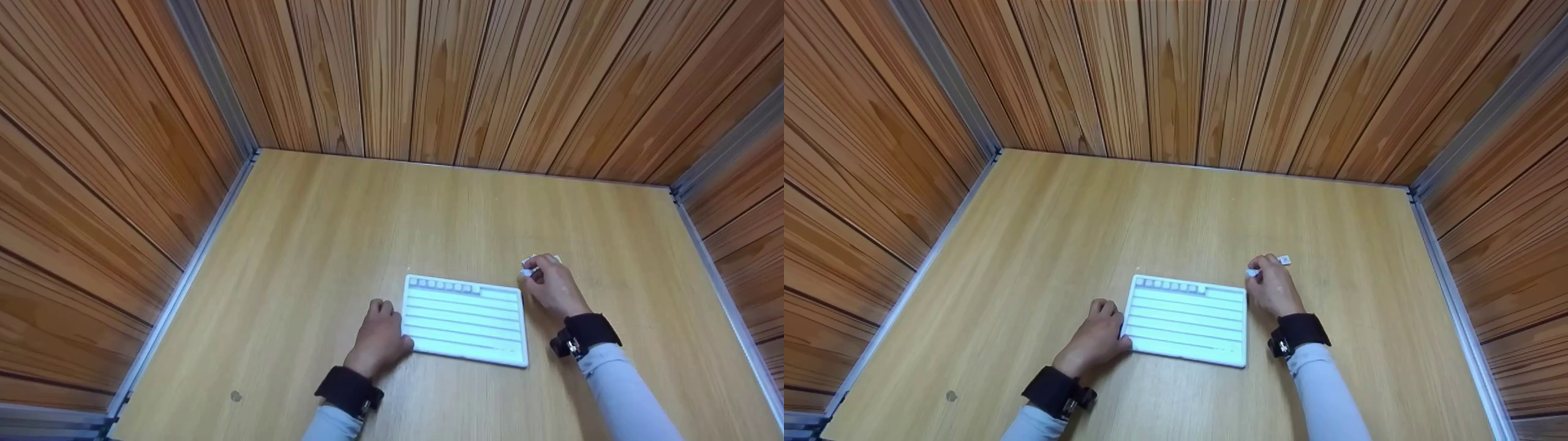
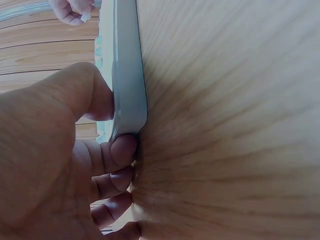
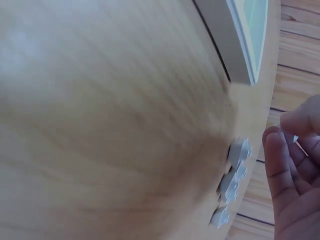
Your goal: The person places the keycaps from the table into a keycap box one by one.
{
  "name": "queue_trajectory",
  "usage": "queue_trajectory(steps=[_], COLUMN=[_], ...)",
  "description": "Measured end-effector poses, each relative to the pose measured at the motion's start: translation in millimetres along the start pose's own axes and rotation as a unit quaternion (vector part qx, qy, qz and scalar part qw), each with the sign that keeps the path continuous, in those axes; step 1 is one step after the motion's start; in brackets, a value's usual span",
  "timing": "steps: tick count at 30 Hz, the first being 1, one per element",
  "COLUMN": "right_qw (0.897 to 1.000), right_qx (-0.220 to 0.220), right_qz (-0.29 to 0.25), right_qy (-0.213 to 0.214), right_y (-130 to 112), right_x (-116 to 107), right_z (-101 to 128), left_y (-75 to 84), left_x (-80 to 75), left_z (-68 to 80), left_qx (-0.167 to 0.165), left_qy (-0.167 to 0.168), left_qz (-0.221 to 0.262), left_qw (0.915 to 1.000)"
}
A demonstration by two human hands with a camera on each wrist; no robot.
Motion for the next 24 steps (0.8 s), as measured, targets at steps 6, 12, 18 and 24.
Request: queue_trajectory(steps=[6, 12, 18, 24], right_qw=[1.0, 0.999, 0.998, 0.996], right_qx=[-0.004, -0.041, -0.043, -0.09], right_qz=[0.013, 0.008, 0.002, 0.012], right_qy=[-0.009, -0.011, -0.037, -0.018], right_y=[-12, -23, -26, -35], right_x=[7, 11, 16, 18], right_z=[1, 2, 5, 8], left_y=[-0.4, -1.1, -1.3, -1.7], left_x=[0.4, 2.3, 1.8, 1.3], left_z=[-0.8, 0.0, 1.2, 0.1], left_qx=[-0.007, -0.012, -0.011, -0.004], left_qy=[-0.004, -0.006, -0.006, 0.001], left_qz=[0.006, 0.011, 0.014, 0.012], left_qw=[0.9999, 0.9998, 0.9998, 0.9999])
Point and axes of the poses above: each hand's wrist, its own z-axis away from the middle knuckle, its own x-axis out of the palm, y = z × x, the point moved 5 cm from there along -z, towards the middle knuckle, and after that the axes turned 6 degrees about z, right-handed, at the moved point
